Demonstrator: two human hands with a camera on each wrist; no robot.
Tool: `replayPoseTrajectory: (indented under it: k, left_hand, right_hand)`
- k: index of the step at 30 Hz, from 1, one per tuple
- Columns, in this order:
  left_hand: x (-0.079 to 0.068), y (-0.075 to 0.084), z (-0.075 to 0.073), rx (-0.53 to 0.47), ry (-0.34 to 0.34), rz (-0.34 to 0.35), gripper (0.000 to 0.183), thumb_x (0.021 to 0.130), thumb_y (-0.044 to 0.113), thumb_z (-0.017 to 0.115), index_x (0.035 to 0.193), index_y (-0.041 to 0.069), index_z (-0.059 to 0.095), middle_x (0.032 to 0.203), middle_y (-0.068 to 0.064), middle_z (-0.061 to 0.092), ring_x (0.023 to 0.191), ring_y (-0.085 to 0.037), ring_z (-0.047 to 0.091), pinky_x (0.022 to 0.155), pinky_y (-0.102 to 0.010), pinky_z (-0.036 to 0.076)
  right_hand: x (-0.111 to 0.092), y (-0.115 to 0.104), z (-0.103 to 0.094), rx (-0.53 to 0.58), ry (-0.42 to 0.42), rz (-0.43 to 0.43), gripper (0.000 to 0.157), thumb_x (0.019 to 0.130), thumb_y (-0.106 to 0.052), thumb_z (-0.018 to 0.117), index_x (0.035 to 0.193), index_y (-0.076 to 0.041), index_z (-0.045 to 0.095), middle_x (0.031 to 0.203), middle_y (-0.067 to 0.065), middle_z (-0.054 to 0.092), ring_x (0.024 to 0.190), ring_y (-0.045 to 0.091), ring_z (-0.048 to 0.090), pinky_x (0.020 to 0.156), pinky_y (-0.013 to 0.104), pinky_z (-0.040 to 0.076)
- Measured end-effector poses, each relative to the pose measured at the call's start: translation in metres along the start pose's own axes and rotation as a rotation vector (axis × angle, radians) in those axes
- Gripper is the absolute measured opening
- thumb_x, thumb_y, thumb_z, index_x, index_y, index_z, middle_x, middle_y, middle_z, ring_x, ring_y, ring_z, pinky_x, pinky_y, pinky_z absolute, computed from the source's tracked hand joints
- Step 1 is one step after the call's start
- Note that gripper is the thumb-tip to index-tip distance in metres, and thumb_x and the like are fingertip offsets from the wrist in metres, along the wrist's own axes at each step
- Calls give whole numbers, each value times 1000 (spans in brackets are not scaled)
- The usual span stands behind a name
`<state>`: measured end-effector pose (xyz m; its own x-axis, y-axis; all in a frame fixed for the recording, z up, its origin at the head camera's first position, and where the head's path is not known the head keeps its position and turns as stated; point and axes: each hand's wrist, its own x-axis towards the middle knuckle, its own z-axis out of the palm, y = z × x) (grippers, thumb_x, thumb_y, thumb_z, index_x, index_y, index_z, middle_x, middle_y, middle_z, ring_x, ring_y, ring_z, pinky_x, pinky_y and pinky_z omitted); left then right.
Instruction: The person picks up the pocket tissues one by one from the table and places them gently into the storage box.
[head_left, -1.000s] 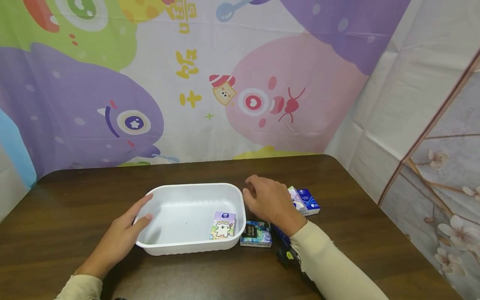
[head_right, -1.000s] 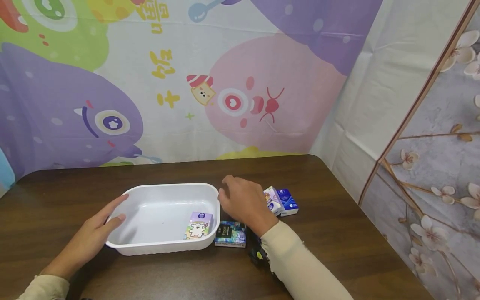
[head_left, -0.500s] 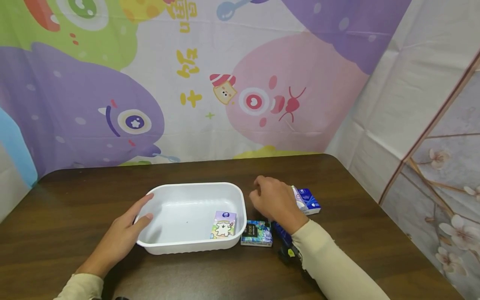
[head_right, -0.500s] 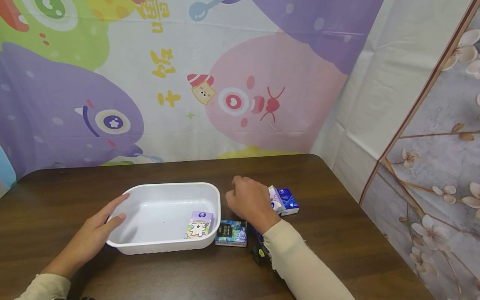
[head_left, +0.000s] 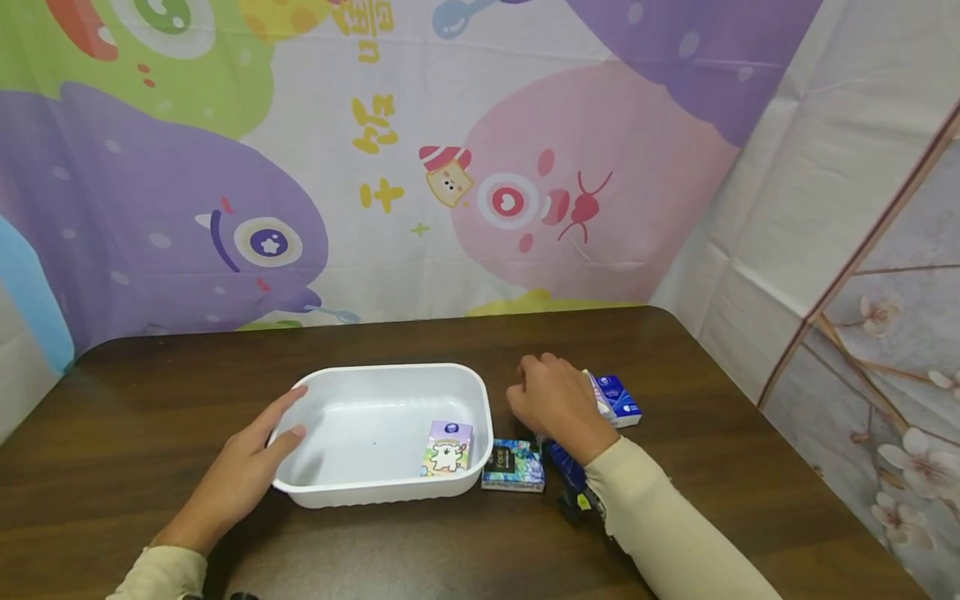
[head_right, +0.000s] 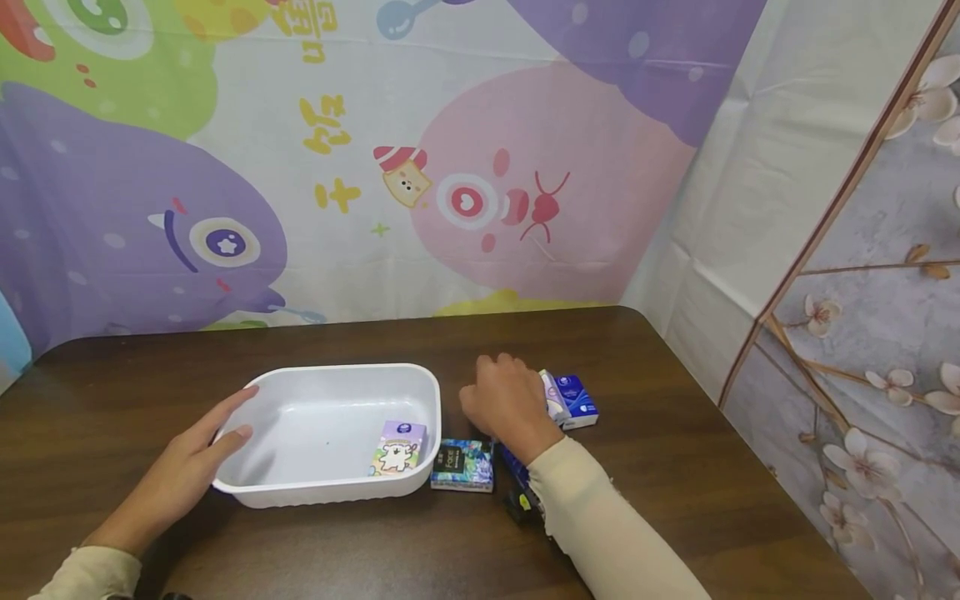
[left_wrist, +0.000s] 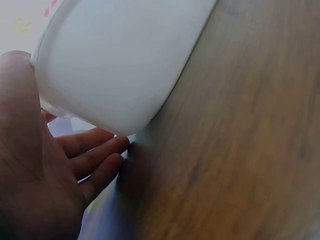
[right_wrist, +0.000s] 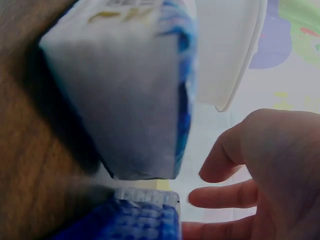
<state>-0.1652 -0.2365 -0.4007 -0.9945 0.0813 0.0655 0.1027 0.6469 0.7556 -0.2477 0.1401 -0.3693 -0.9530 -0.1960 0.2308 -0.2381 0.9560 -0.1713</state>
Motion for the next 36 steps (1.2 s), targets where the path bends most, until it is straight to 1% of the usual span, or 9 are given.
replayPoseTrajectory:
  k: [4,7,13,20,24,31,33,36]
  left_hand:
    - [0,0,0,-2,2,4,59,106,39,48,159,22,29,160,-23,28,143,-48,26,106,-70,26]
    - [0,0,0,-3,5,14,59,106,39,48,159,23,29,160,-22,28,143,-48,27,106,-69,28]
    - [1,0,0,-1,6,23,59,106,38,49,159,22,30,160,-22,29,144,-48,27,106,-70,26]
    - [-1,0,-1,-5,6,16,59,106,38,49,159,21,30,159,-23,29,143,-49,26,106,-71,26]
    - [-1,0,-1,-11,0,10,59,106,38,49,159,21,29,160,-23,28,144,-48,26,106,-71,26]
    - [0,-1,-1,-14,-6,2,59,106,39,48,159,22,29,161,-22,26,144,-48,24,106,-71,25]
    - [0,-1,-1,-15,-5,1,59,106,39,48,159,22,29,161,-22,26,144,-48,24,106,-71,25]
    - [0,0,-1,-13,-2,4,59,106,38,48,159,23,29,161,-22,27,144,-48,25,106,-71,26]
  right_hand:
    - [0,1,1,-22,-51,10,30,86,-28,60,104,-8,70,94,8,63,81,27,62,67,44,53]
    - [-1,2,1,-24,-72,23,31,86,-29,60,107,-8,70,96,9,64,84,28,62,68,45,54]
    - [-1,1,0,-24,-78,33,31,87,-30,60,105,-8,70,94,9,64,81,28,62,66,45,54]
    - [-1,-1,3,-33,-77,16,29,87,-32,61,104,-9,71,93,8,65,81,27,63,66,44,54]
    - [0,-2,5,-26,-76,10,29,87,-32,62,104,-10,71,95,7,65,84,26,64,69,44,54]
    - [0,-5,5,-18,-103,-30,33,91,-32,62,114,-11,71,104,6,66,92,24,63,79,43,55]
    - [-1,-4,5,-23,-98,-26,33,91,-33,62,114,-11,71,104,6,66,93,25,64,78,44,55]
    - [-1,-3,3,-40,-89,0,33,90,-34,63,111,-11,71,101,8,66,91,27,64,73,46,55]
